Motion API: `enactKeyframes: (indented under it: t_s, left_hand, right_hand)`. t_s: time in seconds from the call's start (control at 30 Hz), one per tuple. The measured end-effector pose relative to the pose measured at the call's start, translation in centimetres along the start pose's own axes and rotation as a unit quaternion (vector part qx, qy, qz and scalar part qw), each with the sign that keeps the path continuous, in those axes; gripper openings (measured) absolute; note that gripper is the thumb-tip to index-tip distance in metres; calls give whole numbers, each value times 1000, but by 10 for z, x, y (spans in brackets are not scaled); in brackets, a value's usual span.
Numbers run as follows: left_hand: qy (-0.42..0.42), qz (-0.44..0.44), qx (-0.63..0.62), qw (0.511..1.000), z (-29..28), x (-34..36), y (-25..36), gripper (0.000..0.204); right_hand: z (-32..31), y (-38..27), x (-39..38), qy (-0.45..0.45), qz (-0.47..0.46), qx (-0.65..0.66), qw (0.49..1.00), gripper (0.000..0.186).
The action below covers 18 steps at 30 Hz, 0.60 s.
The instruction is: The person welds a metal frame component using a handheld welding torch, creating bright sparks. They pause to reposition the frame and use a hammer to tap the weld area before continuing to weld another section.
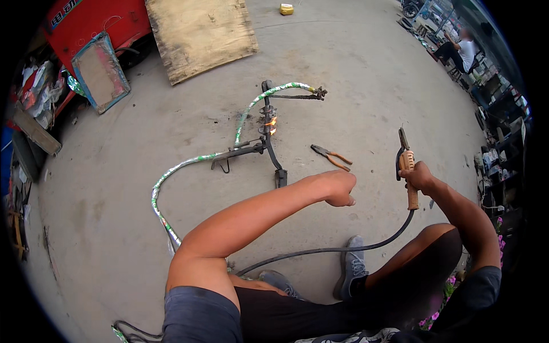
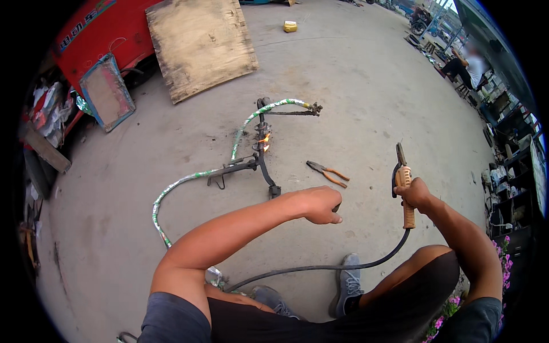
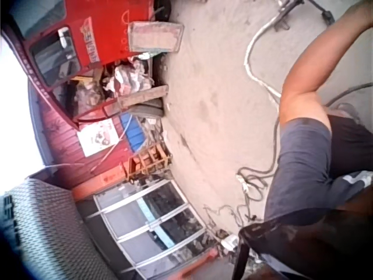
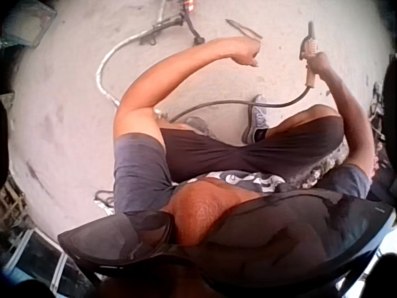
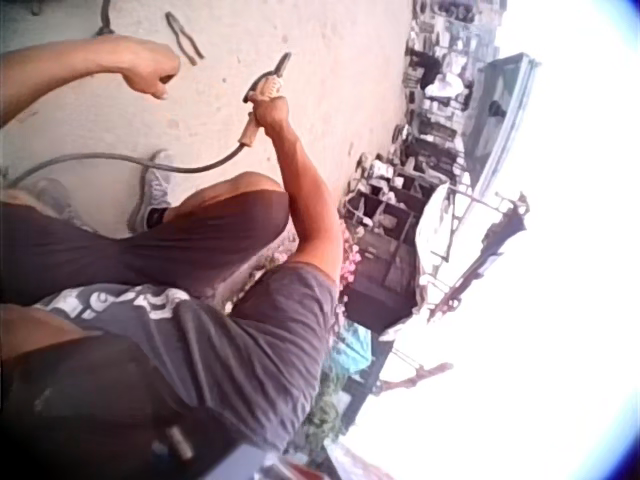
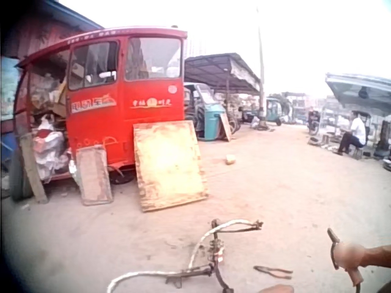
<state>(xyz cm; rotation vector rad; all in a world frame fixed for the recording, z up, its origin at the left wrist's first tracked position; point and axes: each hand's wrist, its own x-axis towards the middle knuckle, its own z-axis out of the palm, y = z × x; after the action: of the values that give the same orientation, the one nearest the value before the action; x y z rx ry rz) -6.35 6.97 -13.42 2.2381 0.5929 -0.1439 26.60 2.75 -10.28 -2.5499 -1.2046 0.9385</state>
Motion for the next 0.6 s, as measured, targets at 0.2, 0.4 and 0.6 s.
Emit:
enactKeyframes:
  t_s: [0.2, 0.4, 0.6]
  left_hand:
    - [137, -131, -4, 982, -6, -42, -106, 44]
    - [239, -371, -168, 881, -28, -132, -207, 31]
    - [361, -519, -28, 774, 11, -212, -305, 24]
  right_hand:
    - [48, 114, 34, 80, 59, 9, 995, 38]
    - [98, 212, 69, 154, 143, -89, 974, 46]
    - [116, 250, 68, 115, 128, -233, 957, 51]
